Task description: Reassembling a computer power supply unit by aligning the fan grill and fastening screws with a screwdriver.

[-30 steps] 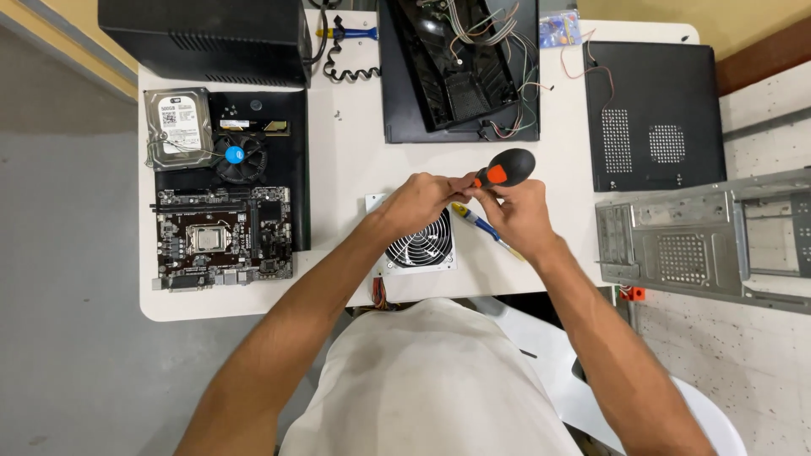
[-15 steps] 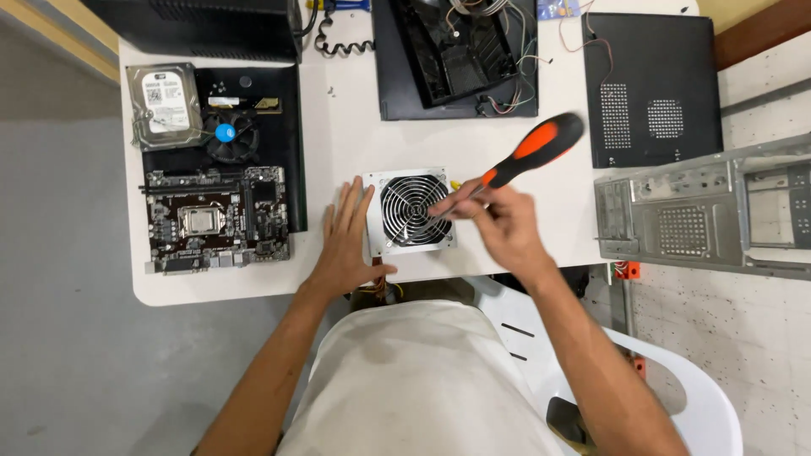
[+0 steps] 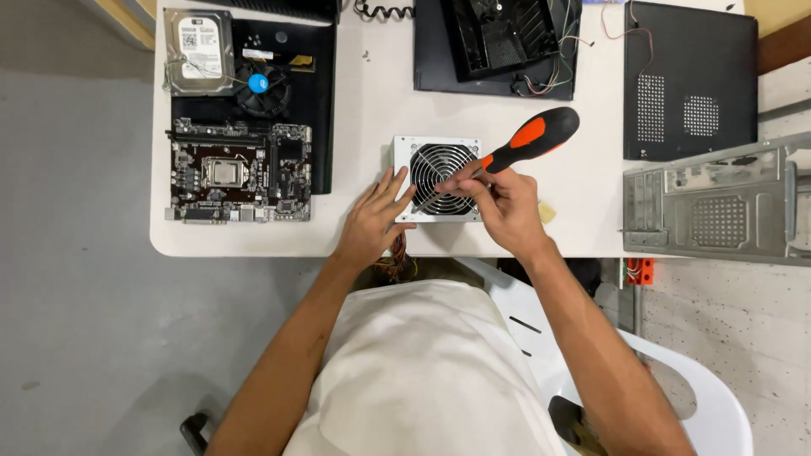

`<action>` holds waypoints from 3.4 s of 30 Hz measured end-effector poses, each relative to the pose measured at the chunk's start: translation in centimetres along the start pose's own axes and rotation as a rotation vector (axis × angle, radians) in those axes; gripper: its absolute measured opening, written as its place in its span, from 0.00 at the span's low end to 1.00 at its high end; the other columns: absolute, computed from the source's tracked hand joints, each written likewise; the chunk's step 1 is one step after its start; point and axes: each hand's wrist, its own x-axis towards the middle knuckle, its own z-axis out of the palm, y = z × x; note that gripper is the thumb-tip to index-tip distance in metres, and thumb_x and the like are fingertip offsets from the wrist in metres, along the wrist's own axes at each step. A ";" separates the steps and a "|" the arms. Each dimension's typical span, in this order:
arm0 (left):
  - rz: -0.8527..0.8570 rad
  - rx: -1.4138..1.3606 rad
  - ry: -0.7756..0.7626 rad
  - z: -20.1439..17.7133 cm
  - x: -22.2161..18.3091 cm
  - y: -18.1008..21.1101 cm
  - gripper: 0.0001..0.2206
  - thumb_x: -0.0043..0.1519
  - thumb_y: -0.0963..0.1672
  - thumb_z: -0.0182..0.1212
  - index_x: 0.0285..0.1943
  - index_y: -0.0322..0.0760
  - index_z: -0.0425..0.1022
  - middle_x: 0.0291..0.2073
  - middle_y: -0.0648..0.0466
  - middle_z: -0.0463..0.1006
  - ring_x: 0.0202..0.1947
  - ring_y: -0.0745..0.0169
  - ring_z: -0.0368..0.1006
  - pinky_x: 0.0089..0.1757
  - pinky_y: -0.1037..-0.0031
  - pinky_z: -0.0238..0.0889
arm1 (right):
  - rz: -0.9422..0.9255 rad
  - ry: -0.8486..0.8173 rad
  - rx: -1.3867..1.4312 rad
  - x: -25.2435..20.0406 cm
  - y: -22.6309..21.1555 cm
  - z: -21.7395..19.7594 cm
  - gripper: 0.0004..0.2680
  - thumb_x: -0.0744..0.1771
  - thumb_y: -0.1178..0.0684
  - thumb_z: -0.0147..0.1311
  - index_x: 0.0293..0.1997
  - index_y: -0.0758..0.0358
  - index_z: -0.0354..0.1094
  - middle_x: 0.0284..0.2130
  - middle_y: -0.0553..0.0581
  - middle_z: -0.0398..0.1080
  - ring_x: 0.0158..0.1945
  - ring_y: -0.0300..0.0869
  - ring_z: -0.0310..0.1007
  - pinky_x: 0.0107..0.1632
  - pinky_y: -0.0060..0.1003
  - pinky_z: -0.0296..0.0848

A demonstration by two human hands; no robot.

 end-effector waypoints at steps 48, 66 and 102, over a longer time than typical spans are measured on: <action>0.098 -0.031 0.134 2.0 0.9 -0.1 0.08 0.61 0.40 0.51 0.43 0.35 0.77 0.33 0.50 0.78 0.37 0.53 0.75 0.42 0.66 0.67 | -0.286 0.068 -0.454 -1.2 1.1 0.7 0.02 0.62 0.60 0.59 0.31 0.64 0.71 0.21 0.54 0.72 0.20 0.45 0.70 0.27 0.33 0.70; 0.130 -0.271 -0.128 1.8 8.8 6.1 0.02 0.58 0.41 0.58 0.37 0.38 0.75 0.28 0.49 0.76 0.34 0.48 0.74 0.36 0.67 0.69 | 0.017 -0.002 -0.052 1.3 -4.5 -4.5 0.09 0.67 0.60 0.41 0.50 0.73 0.56 0.29 0.62 0.71 0.35 0.43 0.73 0.44 0.37 0.73; 0.115 -0.288 -0.310 4.1 9.5 4.6 0.03 0.56 0.41 0.61 0.36 0.36 0.77 0.28 0.49 0.79 0.32 0.51 0.76 0.36 0.70 0.68 | 0.146 0.138 -0.097 -0.2 -4.7 -6.4 0.07 0.59 0.66 0.61 0.36 0.73 0.69 0.27 0.61 0.71 0.33 0.42 0.73 0.40 0.36 0.76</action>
